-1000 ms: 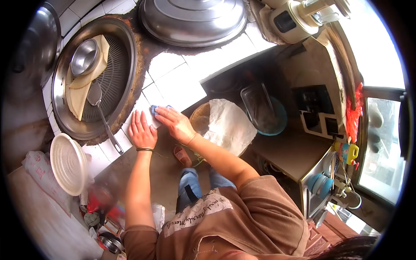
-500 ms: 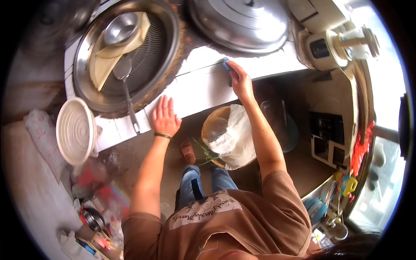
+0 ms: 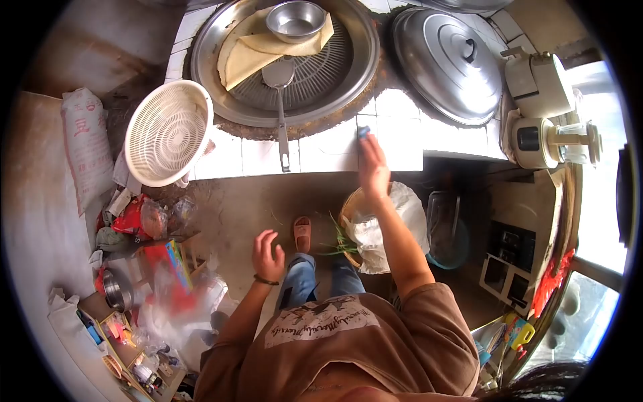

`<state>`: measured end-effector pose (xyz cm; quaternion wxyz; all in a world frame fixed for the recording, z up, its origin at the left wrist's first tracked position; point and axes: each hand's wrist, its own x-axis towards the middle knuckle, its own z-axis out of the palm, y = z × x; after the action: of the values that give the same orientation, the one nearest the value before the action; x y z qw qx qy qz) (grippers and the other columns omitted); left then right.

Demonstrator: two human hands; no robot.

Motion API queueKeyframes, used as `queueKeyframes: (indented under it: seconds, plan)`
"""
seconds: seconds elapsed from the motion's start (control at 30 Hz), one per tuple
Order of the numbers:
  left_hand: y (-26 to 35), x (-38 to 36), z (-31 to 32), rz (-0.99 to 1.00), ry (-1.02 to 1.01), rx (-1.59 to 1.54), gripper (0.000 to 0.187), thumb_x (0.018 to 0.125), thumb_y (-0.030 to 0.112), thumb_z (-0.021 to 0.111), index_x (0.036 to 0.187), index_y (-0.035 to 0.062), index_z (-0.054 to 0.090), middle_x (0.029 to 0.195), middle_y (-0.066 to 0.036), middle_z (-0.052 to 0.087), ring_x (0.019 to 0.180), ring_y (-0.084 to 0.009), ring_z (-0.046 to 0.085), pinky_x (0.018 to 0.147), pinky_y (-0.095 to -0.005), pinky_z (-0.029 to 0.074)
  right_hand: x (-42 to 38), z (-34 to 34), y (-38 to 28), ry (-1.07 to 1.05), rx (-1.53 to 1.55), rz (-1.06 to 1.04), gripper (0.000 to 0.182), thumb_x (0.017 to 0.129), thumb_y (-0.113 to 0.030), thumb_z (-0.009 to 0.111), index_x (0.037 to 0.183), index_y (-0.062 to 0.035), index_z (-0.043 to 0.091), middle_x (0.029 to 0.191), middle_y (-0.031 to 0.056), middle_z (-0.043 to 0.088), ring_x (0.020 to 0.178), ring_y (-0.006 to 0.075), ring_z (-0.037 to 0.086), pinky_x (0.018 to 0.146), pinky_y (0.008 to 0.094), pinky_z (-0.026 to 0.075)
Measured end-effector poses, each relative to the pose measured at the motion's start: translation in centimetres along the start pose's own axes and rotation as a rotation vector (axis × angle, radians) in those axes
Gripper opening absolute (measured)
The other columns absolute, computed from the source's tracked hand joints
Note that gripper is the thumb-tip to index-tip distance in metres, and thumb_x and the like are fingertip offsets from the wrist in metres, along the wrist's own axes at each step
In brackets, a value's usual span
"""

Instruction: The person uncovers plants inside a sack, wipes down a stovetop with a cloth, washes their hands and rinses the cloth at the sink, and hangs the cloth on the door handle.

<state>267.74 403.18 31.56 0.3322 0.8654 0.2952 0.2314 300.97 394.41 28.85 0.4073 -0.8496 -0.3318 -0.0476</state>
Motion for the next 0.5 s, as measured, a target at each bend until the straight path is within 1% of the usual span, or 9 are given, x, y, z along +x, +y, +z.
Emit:
queueKeyframes:
  seconds: [0.03,0.07,0.1,0.17,0.23,0.3,0.37,0.4,0.5]
  plan:
    - [-1.8,-1.8,-1.5,-0.056,0.024,0.059,0.031,0.079,0.002,0.055,0.109,0.0034,0.057,0.111,-0.015,0.055,0.099,-0.0331,0.057,0.082,-0.0399,0.048,0.5,-1.0,0.9,0.031,-0.180,0.012,0.045,0.080,0.008,0.048,0.124,0.0008,0.055,0.134,0.0175,0.050,0.126,0.0336,0.046,0.105,0.0388,0.039]
    - [-3.6,-3.3,-3.1,-0.115,0.044,0.123,0.030,0.079,0.000,0.055,0.109,0.0036,0.057,0.110,-0.015,0.055,0.097,-0.0326,0.058,0.081,-0.0394,0.048,0.4,-0.3,0.0,0.059,-0.221,-0.038,0.048,0.078,0.009,0.049,0.125,0.0006,0.054,0.135,0.0175,0.049,0.127,0.0341,0.045,0.106,0.0397,0.038]
    - [-5.4,-4.4,-4.4,-0.177,0.057,0.123,0.030,0.078,0.000,0.054,0.108,0.0036,0.057,0.109,-0.015,0.055,0.096,-0.0314,0.058,0.078,-0.0384,0.048,-0.2,1.1,-1.5,0.019,-0.143,-0.065,0.042,0.083,0.003,0.047,0.124,0.0000,0.055,0.138,0.0168,0.047,0.128,0.0339,0.044,0.106,0.0401,0.038]
    - [-8.0,-6.1,-6.0,-0.307,0.093,0.113,0.029,0.078,-0.002,0.053,0.107,0.0036,0.057,0.107,-0.014,0.055,0.092,-0.0289,0.060,0.074,-0.0365,0.049,-1.4,5.1,-6.4,-0.041,-0.050,-0.251,0.042,0.080,0.004,0.048,0.120,-0.0003,0.058,0.134,0.0163,0.051,0.123,0.0334,0.050,0.102,0.0393,0.042]
    - [-9.4,-5.6,-7.2,-0.323,0.141,0.096,0.029,0.078,-0.003,0.053,0.106,0.0040,0.057,0.105,-0.012,0.056,0.088,-0.0258,0.060,0.070,-0.0341,0.048,-3.5,10.2,-11.3,-0.109,0.012,-0.309,0.044,0.078,0.001,0.048,0.120,-0.0026,0.058,0.135,0.0143,0.050,0.124,0.0322,0.049,0.103,0.0393,0.042]
    - [-10.2,-4.0,-8.1,-0.317,0.181,0.061,0.028,0.079,-0.004,0.053,0.106,0.0045,0.057,0.103,-0.011,0.056,0.084,-0.0231,0.060,0.067,-0.0320,0.047,-3.5,12.5,-15.5,-0.222,0.045,-0.446,0.045,0.075,-0.001,0.049,0.120,-0.0042,0.059,0.136,0.0124,0.050,0.126,0.0315,0.047,0.104,0.0393,0.041]
    - [-10.6,-2.2,-8.6,-0.305,0.216,0.004,0.028,0.080,-0.004,0.052,0.106,0.0050,0.057,0.101,-0.010,0.057,0.082,-0.0208,0.060,0.065,-0.0303,0.046,-3.0,14.2,-17.2,-0.338,0.133,-0.575,0.045,0.075,-0.002,0.049,0.118,-0.0039,0.059,0.137,0.0118,0.050,0.127,0.0310,0.046,0.105,0.0387,0.040]
    - [-10.7,-1.6,-8.7,-0.293,0.220,-0.024,0.027,0.080,-0.004,0.052,0.105,0.0051,0.058,0.100,-0.009,0.057,0.081,-0.0203,0.060,0.065,-0.0299,0.046,-2.6,14.4,-17.2,-0.412,0.177,-0.609,0.043,0.076,-0.002,0.049,0.118,-0.0025,0.059,0.136,0.0128,0.050,0.127,0.0311,0.047,0.105,0.0388,0.040]
    - [-11.0,0.0,-9.3,-0.261,0.229,-0.078,0.026,0.081,-0.003,0.053,0.105,0.0050,0.058,0.097,-0.009,0.057,0.079,-0.0188,0.060,0.064,-0.0289,0.045,-1.1,14.3,-16.6,-0.251,0.047,-0.453,0.041,0.077,-0.001,0.050,0.116,-0.0008,0.059,0.135,0.0137,0.050,0.127,0.0312,0.047,0.105,0.0391,0.040]
